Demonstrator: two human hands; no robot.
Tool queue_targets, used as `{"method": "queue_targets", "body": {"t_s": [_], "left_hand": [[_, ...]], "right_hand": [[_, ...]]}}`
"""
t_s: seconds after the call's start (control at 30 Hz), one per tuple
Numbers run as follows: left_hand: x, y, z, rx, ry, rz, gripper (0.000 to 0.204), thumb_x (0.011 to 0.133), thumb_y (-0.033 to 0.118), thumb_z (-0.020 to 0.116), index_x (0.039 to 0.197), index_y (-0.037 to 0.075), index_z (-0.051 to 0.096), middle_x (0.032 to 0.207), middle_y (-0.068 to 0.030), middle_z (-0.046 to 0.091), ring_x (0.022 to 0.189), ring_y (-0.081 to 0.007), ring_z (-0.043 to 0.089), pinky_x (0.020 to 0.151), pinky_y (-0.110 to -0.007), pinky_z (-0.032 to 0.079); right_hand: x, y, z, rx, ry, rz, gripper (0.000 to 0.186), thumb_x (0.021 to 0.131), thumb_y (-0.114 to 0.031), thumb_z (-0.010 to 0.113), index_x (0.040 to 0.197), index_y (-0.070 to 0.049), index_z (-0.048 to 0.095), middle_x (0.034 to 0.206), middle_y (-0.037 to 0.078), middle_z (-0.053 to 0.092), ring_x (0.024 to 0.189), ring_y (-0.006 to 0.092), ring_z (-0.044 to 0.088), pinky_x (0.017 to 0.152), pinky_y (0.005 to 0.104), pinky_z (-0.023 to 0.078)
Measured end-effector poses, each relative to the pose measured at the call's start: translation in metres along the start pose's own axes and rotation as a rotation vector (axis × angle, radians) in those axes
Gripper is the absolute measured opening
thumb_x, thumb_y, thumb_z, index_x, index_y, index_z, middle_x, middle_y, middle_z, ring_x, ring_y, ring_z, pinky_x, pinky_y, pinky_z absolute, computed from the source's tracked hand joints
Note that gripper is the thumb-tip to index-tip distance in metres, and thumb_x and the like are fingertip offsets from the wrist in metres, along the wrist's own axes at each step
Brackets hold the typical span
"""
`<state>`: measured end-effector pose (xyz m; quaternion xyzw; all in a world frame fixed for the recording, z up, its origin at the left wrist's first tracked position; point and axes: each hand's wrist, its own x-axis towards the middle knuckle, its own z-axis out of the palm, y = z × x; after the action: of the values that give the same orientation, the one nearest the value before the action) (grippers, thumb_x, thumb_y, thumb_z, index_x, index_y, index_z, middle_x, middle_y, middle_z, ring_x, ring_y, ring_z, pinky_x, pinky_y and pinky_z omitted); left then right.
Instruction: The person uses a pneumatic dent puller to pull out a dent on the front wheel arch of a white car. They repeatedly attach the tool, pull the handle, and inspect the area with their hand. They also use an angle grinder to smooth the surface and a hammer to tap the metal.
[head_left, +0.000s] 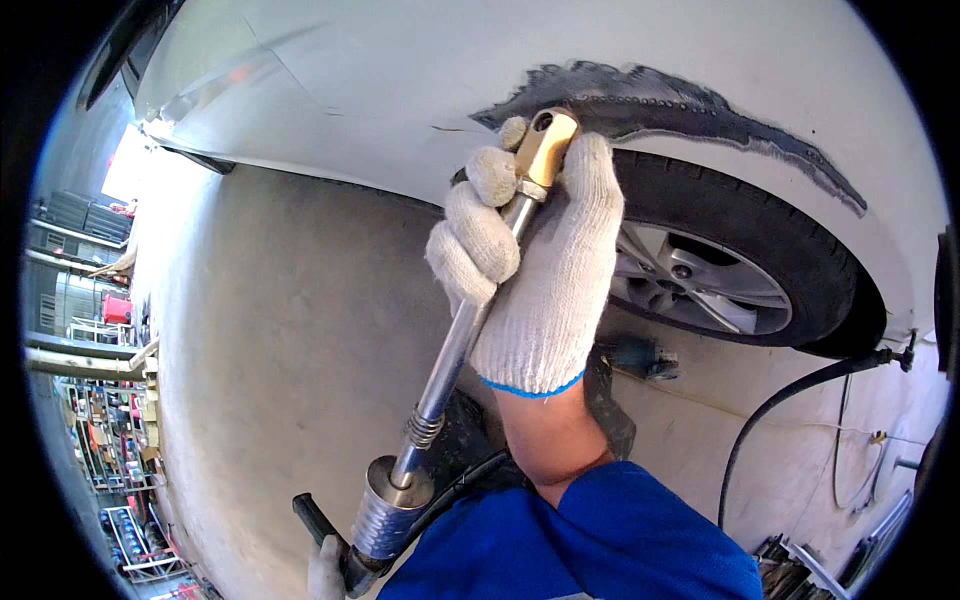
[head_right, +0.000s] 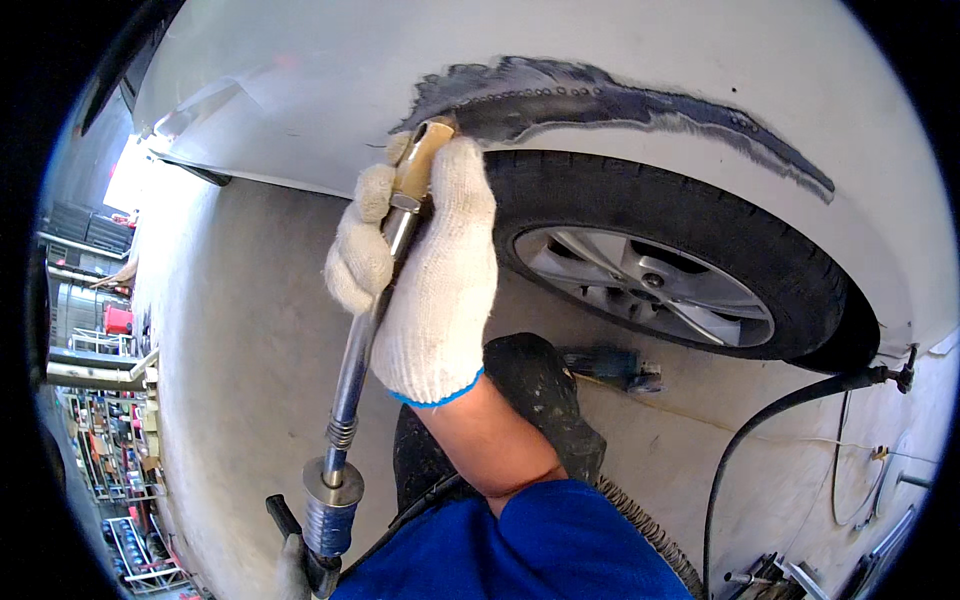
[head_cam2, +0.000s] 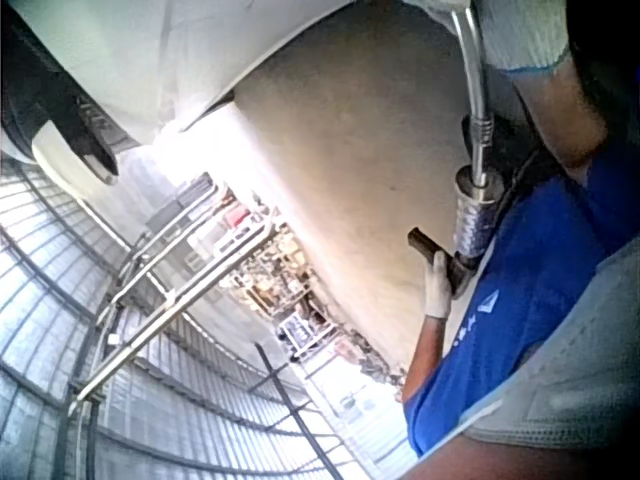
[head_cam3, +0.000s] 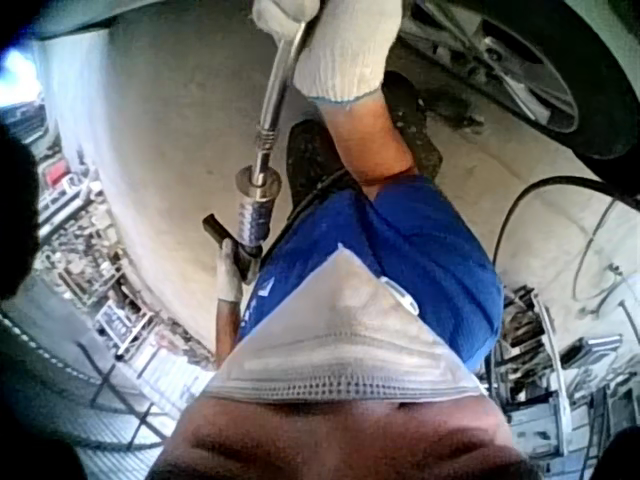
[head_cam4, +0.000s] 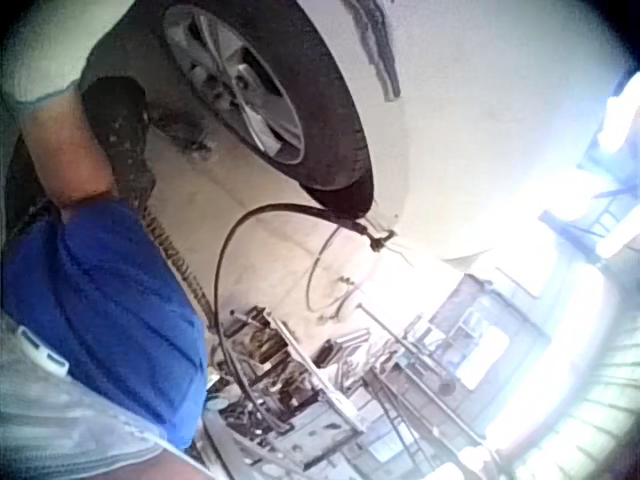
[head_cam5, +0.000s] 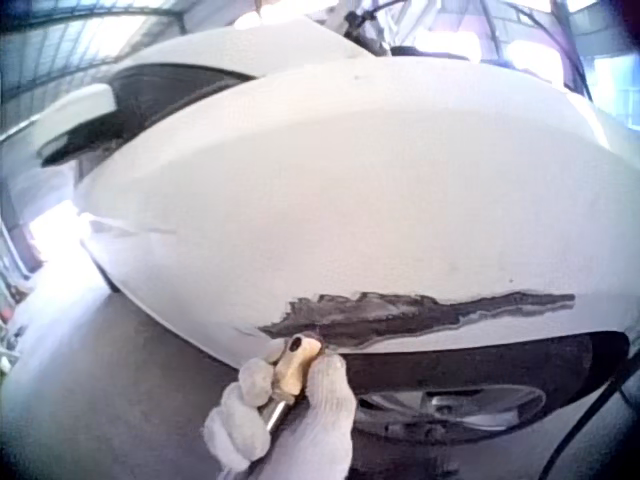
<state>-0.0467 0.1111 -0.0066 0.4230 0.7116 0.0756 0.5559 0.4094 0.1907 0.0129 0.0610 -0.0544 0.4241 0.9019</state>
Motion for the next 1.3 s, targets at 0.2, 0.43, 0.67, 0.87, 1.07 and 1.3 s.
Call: {"method": "queue_targets", "body": {"t_s": [0.2,0.43,0.67,0.87,1.07,1.3], "left_hand": [[-0.005,-0.009,-0.005,-0.029,0.058,-0.022,0.056,0.103,0.049,0.051,0.133,0.002,0.056,0.107,-0.0059,0.067,0.095,-0.0159,0.063,0.085,-0.032,0.051],[-0.001,0.012,0.012,-0.024,0.005,-0.077,0.056,0.103,0.053,0.047,0.121,0.002,0.06,0.095,-0.004,0.067,0.082,-0.0166,0.064,0.073,-0.031,0.052],[-0.001,-0.007,0.0,-0.058,-0.044,0.017,0.059,0.099,0.06,0.049,0.112,0.004,0.065,0.091,-0.0031,0.067,0.076,-0.0166,0.064,0.067,-0.029,0.051],[-0.007,0.023,0.003,-0.033,-0.074,-0.107,0.053,0.103,0.052,0.046,0.116,0.003,0.064,0.1,-0.0058,0.069,0.087,-0.0159,0.065,0.073,-0.03,0.053],[-0.003,-0.011,0.001,-0.1,0.032,-0.037,0.051,0.103,0.05,0.048,0.115,0.004,0.065,0.1,-0.0058,0.07,0.084,-0.0169,0.066,0.077,-0.031,0.053],[0.002,-0.017,0.011,-0.055,0.19,0.067,0.042,0.104,0.044,0.051,0.116,0.006,0.065,0.091,-0.0014,0.067,0.075,-0.013,0.061,0.067,-0.029,0.05]], "right_hand": [[-0.088,0.037,-0.027,-0.442,-0.002,0.294,0.069,0.094,-0.029,0.069,0.149,-0.01,0.033,0.129,0.013,0.056,0.102,0.0275,0.065,0.086,0.0429,0.054],[-0.122,0.041,-0.028,-0.384,-0.089,0.732,0.013,0.093,-0.013,0.069,0.102,-0.005,0.063,0.085,0.006,0.068,0.078,0.0153,0.068,0.071,0.0313,0.055],[-0.066,0.014,-0.013,-0.283,-0.009,0.48,0.018,0.089,-0.015,0.07,0.098,-0.005,0.059,0.077,0.011,0.067,0.068,0.0205,0.068,0.064,0.0362,0.057],[-0.122,0.049,-0.025,-0.316,-0.094,0.976,0.013,0.092,-0.014,0.07,0.096,-0.004,0.064,0.086,0.004,0.066,0.083,0.0132,0.065,0.077,0.0325,0.053],[-0.048,0.005,-0.015,-0.318,-0.091,0.618,0.016,0.089,-0.015,0.071,0.095,-0.004,0.061,0.078,0.011,0.067,0.069,0.0207,0.068,0.063,0.0364,0.057],[-0.158,0.058,-0.035,-0.456,-0.322,0.909,0.018,0.094,-0.019,0.068,0.104,-0.004,0.065,0.09,0.003,0.064,0.085,0.0116,0.061,0.077,0.0286,0.05]]}}
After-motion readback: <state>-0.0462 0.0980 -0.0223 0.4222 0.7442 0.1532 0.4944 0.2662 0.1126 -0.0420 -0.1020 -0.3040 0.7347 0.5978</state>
